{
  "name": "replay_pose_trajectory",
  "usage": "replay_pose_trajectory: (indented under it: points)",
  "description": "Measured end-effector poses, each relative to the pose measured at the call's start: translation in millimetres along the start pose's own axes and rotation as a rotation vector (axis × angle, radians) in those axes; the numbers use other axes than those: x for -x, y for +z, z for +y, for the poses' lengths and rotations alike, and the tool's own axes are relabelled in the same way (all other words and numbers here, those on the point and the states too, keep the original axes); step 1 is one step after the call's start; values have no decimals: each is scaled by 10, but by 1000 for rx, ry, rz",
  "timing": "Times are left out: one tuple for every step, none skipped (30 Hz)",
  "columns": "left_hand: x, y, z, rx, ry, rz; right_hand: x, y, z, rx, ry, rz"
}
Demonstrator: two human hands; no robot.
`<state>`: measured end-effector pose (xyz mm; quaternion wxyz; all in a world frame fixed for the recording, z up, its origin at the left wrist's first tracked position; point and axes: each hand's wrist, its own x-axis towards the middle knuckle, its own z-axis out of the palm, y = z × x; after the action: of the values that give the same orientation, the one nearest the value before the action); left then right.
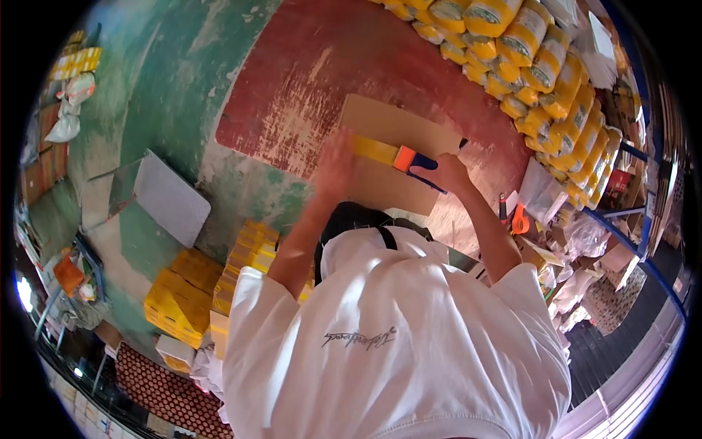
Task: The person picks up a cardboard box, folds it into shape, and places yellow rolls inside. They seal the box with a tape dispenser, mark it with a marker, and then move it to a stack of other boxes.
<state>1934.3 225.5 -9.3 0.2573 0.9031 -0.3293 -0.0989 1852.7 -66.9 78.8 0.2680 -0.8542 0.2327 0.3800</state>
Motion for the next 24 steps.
replay_pose_trajectory:
  points:
    - [7,5,19,-27,15,-32,-3,-32,-10,21,40,-42]
    - [30,38,30,-53,30,-66,29,-19,1,6,3,-7]
    - [37,77,44,-78,47,-97,60,-12,24,-8,-32,32]
    - [33,118,54,-90,35,-106,79,-27,60,-17,-68,71]
    - [36,147,44,-103,23,-116,97,-38,122,0,-92,122]
    - [32,133,51,-116,17,-131,137,-36,218,12,-112,173]
    - [37,124,66,-117,17,-125,191,-42,330,25,-128,224]
    - [49,113,85,-118,16,-120,225,-71,454,32,-61,164]
    - [42,103,120,-120,16,-114,233,-118,593,37,6,104]
    - [25,107,159,-138,9,-108,241,-150,714,40,70,43]
    - [25,114,202,-157,-2,-103,263,-135,814,-57,63,31]
    - [27,124,235,-178,-15,-99,287,-133,819,-36,66,32]
    - [17,175,266,-213,-34,-94,286,-132,800,-15,66,34]
    - [17,259,300,-250,-51,-89,288,-131,771,3,67,35]
    - [23,309,338,-286,-68,-86,295,-133,762,-5,57,31]
    - [22,348,353,-283,-72,-92,291,-158,761,-11,47,30]
    - [16,397,373,-278,-77,-96,287,-192,763,-15,38,29]
    - [33,440,418,-270,-84,-104,306,-216,738,0,30,42]
    - [30,471,519,-207,-19,-140,328,-226,699,13,23,55]
    - [10,534,659,-142,47,-174,331,-223,709,26,17,70]
    - [10,584,800,-76,109,-209,289,-200,742,34,41,25]
    - [8,628,916,-102,63,-194,290,-171,774,37,19,60]
    - [-5,669,1029,-127,18,-177,281,-150,791,41,-2,96]
    - [5,711,1099,-153,-26,-161,299,-141,798,44,-23,132]
